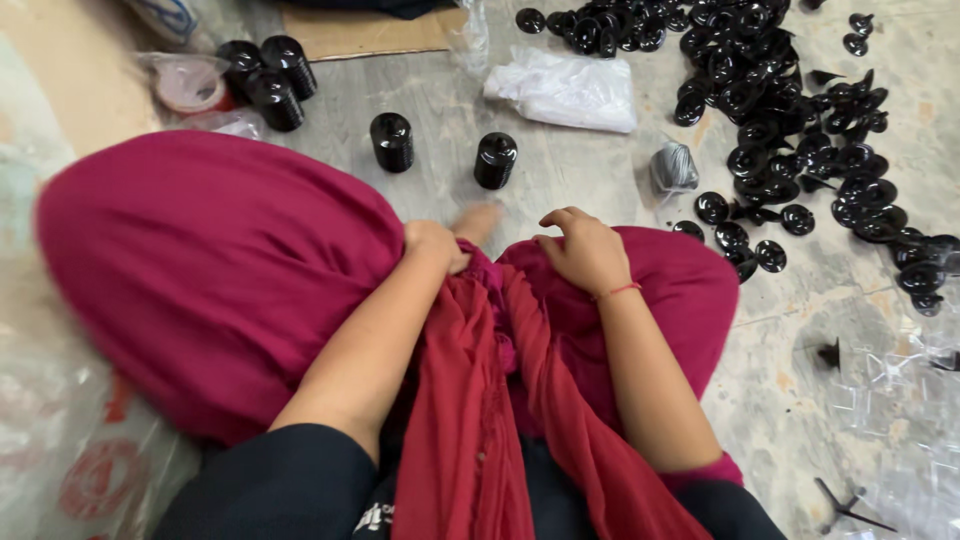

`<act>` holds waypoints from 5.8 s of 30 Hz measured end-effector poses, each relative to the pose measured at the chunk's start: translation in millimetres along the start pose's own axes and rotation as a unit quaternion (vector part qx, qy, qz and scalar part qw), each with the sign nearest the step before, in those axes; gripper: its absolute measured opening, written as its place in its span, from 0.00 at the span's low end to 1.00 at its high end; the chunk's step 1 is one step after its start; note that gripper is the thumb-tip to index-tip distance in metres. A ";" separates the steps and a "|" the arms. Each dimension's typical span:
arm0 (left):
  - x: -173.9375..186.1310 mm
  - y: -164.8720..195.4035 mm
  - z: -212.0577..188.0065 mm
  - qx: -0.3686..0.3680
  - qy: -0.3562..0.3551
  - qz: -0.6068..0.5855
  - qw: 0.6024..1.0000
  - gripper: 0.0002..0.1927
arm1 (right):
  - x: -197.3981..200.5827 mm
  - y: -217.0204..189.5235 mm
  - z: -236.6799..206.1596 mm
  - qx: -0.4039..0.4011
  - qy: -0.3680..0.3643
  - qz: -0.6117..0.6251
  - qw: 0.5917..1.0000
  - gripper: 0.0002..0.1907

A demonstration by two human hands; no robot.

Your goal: The person sits on the floor and places black plastic parts one at a time into clear plastic bags, twists each bag closed around the part, and sets the bagged parts aside with other completed bags on the floor.

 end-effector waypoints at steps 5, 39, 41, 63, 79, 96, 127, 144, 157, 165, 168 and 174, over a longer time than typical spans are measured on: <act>-31.6 45.1 -36.6 -0.076 0.020 -0.027 0.997 0.22 | 43.7 -36.4 -66.4 0.105 0.055 0.050 0.992 0.14; -154.3 73.0 -41.9 -0.176 0.022 -0.484 0.857 0.13 | -21.5 224.4 102.8 -0.372 0.097 0.655 0.650 0.26; -145.3 80.9 -32.2 -0.168 0.014 -0.483 0.859 0.12 | -22.4 208.6 109.9 -0.402 0.080 0.571 0.711 0.27; 7.1 25.3 78.3 -0.108 0.431 -0.350 0.825 0.27 | -108.0 73.6 -15.6 -0.271 0.149 0.240 0.920 0.28; -27.1 74.4 -20.0 -0.215 0.135 -0.475 0.843 0.17 | -126.1 65.9 -72.2 -0.478 0.067 0.506 0.715 0.19; 19.0 86.8 111.1 -0.179 0.110 -0.383 0.899 0.22 | -117.9 104.7 16.9 -0.491 0.159 0.503 0.693 0.11; 145.8 156.1 343.6 -0.310 0.172 -0.114 0.928 0.16 | -100.6 185.6 219.0 -0.449 0.270 0.377 0.764 0.15; 184.2 128.1 432.1 0.093 -0.187 -0.636 0.743 0.21 | -82.3 259.9 349.0 -0.302 0.172 0.614 0.709 0.30; 198.3 125.0 475.6 0.176 -0.064 -0.647 0.739 0.10 | -108.5 285.9 387.5 -0.412 0.214 0.484 0.742 0.10; 232.2 132.1 489.8 -0.282 0.275 -0.332 0.857 0.20 | -102.4 283.3 425.8 -0.416 0.298 0.368 0.776 0.07; 240.4 126.8 526.6 -0.136 0.236 -0.442 0.855 0.18 | -91.2 282.9 446.6 -0.369 0.358 0.330 0.791 0.06; 239.5 138.6 569.6 0.015 0.033 -0.682 0.730 0.23 | -74.1 266.8 479.5 -0.204 0.342 0.241 0.885 0.12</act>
Point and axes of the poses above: each hand's wrist, its own z-axis towards the middle knuckle, its own x-axis out of the back of the hand, y = z × x, the point moved 2 cm from there along z, towards the middle knuckle, and after that the axes turned 11 degrees about y, right-handed, at the moved point
